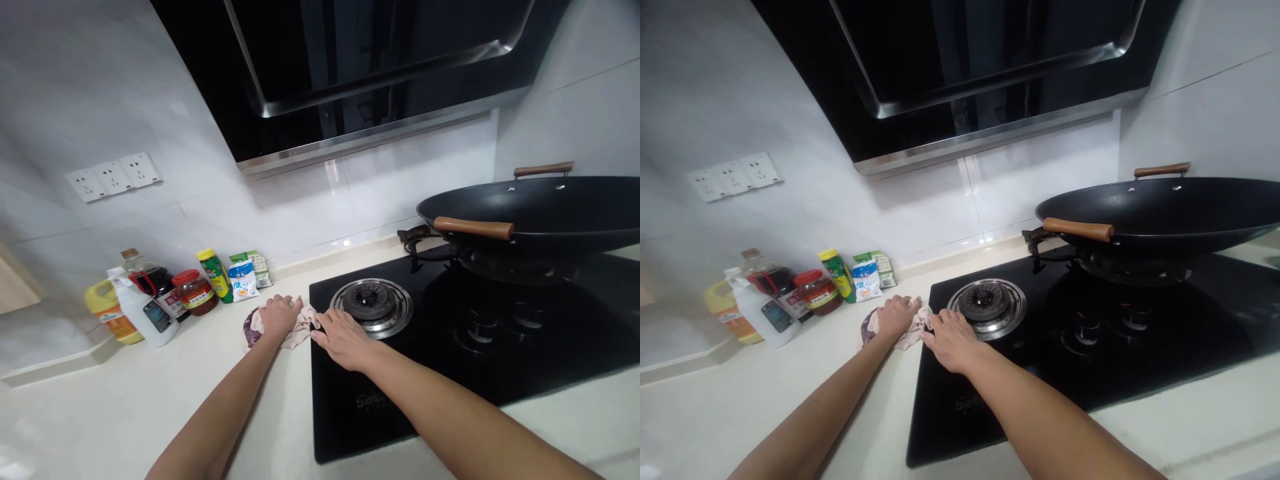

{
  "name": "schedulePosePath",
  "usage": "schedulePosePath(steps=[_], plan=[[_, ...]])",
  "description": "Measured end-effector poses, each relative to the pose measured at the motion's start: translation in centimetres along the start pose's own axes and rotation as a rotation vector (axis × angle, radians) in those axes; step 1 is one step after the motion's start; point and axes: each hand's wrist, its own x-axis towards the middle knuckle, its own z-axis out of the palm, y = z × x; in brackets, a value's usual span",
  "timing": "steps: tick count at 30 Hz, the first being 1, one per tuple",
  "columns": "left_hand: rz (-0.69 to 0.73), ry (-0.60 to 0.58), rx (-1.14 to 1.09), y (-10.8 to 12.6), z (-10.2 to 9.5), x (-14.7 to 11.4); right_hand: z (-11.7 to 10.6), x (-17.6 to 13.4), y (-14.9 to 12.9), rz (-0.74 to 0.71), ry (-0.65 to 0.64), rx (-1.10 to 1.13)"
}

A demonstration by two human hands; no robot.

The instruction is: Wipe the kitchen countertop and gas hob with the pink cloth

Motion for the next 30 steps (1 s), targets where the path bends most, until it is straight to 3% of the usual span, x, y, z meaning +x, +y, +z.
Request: schedulePosePath(steps=[5,14,20,25,30], plan=[[0.044,0.004,-0.013,0.4,-1.1,-3.1,-0.3,0.0,-0.1,0.018,0.031,0.034],[0.087,0.053,-0.053,1.1,-3.3,-11.1,0.5,0.4,0.5,-0.023,0.094,0.083],[0.112,0.066,-0.284,2.3,-4.4,-15.6,0.9,0.2,0.6,-0.087,0.1,0.11],[0.152,0.045,-0.38,3.4,-4.7,-16.9,0.8,-0.3,0.2,-0.131,0.096,0.133],[0.198,-0.027,-0.481,2.7,-5.4,-16.7,-0.4,-1.0,-0.6,-0.238,0.072,0.26]])
